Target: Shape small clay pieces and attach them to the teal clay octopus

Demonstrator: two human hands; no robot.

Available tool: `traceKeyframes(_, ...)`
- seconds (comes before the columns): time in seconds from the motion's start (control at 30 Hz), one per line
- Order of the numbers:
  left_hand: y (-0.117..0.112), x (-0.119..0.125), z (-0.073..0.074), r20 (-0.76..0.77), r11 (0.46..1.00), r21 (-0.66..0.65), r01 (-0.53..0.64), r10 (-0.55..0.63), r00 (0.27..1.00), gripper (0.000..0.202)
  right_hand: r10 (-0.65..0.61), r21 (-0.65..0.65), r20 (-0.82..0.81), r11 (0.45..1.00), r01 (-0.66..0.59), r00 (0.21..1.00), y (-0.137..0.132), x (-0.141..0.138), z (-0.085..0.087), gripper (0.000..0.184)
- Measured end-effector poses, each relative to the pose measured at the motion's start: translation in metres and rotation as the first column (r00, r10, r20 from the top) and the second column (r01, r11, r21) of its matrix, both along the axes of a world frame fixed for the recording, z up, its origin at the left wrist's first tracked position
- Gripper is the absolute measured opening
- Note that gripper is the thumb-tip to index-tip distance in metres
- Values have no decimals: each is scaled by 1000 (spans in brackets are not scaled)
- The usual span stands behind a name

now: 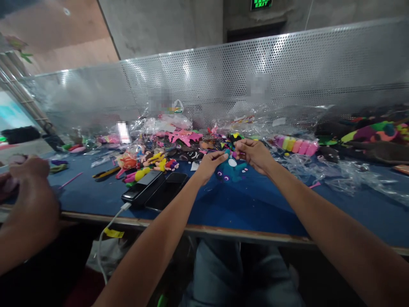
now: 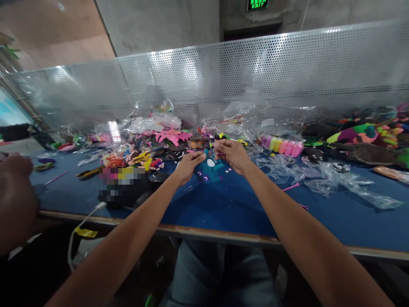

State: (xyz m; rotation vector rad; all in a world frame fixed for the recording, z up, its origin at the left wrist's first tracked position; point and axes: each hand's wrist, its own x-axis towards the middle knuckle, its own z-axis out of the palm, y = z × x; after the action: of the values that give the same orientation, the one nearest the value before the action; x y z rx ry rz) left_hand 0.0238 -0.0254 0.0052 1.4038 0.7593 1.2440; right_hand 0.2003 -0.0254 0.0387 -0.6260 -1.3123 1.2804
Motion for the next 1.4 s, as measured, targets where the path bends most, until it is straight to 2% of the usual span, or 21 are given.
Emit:
traceKeyframes(0.17,1,-3,-1,-71,998,61,-6,11,997,37,-77,-36,-4,996,77,997,3,1,0,37)
traceKeyframes(0.47,0,-4,1,-133,993,114,-35,50,990,39,-89,-58,47,994,92,995,4,2,0,28)
traceKeyframes(0.8,-3,-5,3,-170,988,157,-14,41,985,32,-110,-32,83,993,113,990,3,1,3,31)
traceKeyframes(1.03,-5,-5,4,-173,987,157,-26,54,983,31,-142,-1,117,990,143,983,2,1,3,32)
traceKeyframes(1.17,-7,-3,7,-184,987,161,-8,38,982,32,-229,78,236,973,216,945,2,-1,2,32)
traceKeyframes(1.27,-9,-3,9,-199,987,159,-8,40,979,34,-221,131,320,973,188,921,1,-3,1,31)
traceKeyframes(1.4,-10,-3,10,-222,984,176,-8,48,974,33,-197,163,326,975,151,924,-2,-6,1,25)
